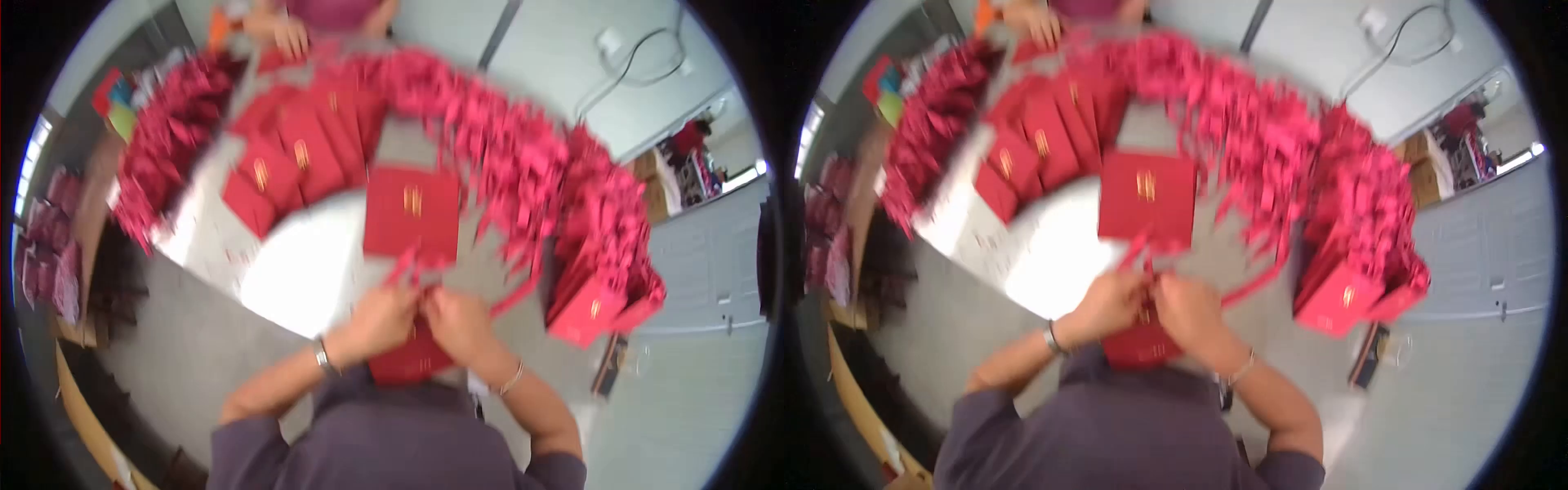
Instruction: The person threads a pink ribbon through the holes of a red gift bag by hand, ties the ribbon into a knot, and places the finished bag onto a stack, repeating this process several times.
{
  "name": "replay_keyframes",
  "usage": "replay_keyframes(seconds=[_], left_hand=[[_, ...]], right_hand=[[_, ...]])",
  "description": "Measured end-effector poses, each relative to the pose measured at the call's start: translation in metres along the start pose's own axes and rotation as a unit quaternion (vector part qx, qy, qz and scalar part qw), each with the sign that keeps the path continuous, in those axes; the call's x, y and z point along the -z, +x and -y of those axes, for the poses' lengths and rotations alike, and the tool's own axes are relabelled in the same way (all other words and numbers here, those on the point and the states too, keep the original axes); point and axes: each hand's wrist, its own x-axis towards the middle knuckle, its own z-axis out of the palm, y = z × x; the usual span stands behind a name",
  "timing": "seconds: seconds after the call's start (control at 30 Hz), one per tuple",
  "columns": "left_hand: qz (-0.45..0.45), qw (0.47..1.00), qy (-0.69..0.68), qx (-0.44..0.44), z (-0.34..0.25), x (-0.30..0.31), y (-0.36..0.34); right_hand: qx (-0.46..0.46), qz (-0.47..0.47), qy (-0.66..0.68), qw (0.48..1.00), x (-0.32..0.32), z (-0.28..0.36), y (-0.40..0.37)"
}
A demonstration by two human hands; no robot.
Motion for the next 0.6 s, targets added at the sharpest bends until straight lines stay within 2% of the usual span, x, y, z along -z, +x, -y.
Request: replay_keyframes(seconds=[0.07, 0.1, 0.17, 0.2, 0.27, 0.3, 0.33, 0.37, 0.43, 0.47, 0.5, 0.57, 0.6], left_hand=[[-0.031, 0.996, -0.074, -0.032, 0.0, 0.007, 0.002], [-0.031, 0.996, -0.072, -0.041, 0.0, 0.011, 0.002], [-0.016, 0.996, -0.083, -0.041, -0.003, 0.018, 0.002], [-0.006, 0.995, -0.093, -0.036, -0.005, 0.023, 0.002], [0.024, 0.997, -0.066, -0.026, 0.001, 0.027, 0.005], [0.043, 0.996, -0.081, -0.018, 0.003, 0.027, 0.007], [0.063, 0.993, -0.096, -0.009, 0.004, 0.027, 0.006], [0.097, 0.988, -0.12, 0.031, 0.005, 0.032, 0.01], [0.108, 0.974, -0.188, 0.059, 0.008, 0.033, 0.022], [0.149, 0.972, -0.168, 0.068, 0.009, 0.038, 0.027], [0.148, 0.973, -0.164, 0.068, 0.009, 0.039, 0.03], [0.194, 0.974, -0.118, -0.02, 0.014, 0.035, 0.036], [0.196, 0.973, -0.117, -0.018, 0.011, 0.035, 0.038]], right_hand=[[-0.026, -0.014, 0.063, 0.998, 0.008, 0.003, 0.006], [-0.035, -0.024, 0.115, 0.993, 0.012, 0.005, 0.006], [-0.036, -0.03, 0.129, 0.991, 0.012, 0.006, 0.007], [-0.015, -0.014, 0.167, 0.986, 0.006, 0.0, 0.008], [0.001, -0.011, 0.176, 0.984, -0.002, -0.008, 0.01], [0.01, 0.004, 0.187, 0.982, -0.006, -0.011, 0.009], [0.028, -0.03, 0.181, 0.983, -0.01, -0.012, 0.01], [0.027, -0.031, 0.181, 0.983, -0.011, -0.015, 0.009], [0.034, -0.012, 0.157, 0.987, -0.008, -0.015, 0.01], [0.036, -0.014, 0.159, 0.987, -0.008, -0.015, 0.01], [0.037, -0.017, 0.158, 0.987, -0.007, -0.015, 0.009], [0.036, -0.019, 0.158, 0.987, -0.004, -0.014, 0.003], [0.026, -0.009, 0.173, 0.985, 0.002, -0.013, 0.001]])
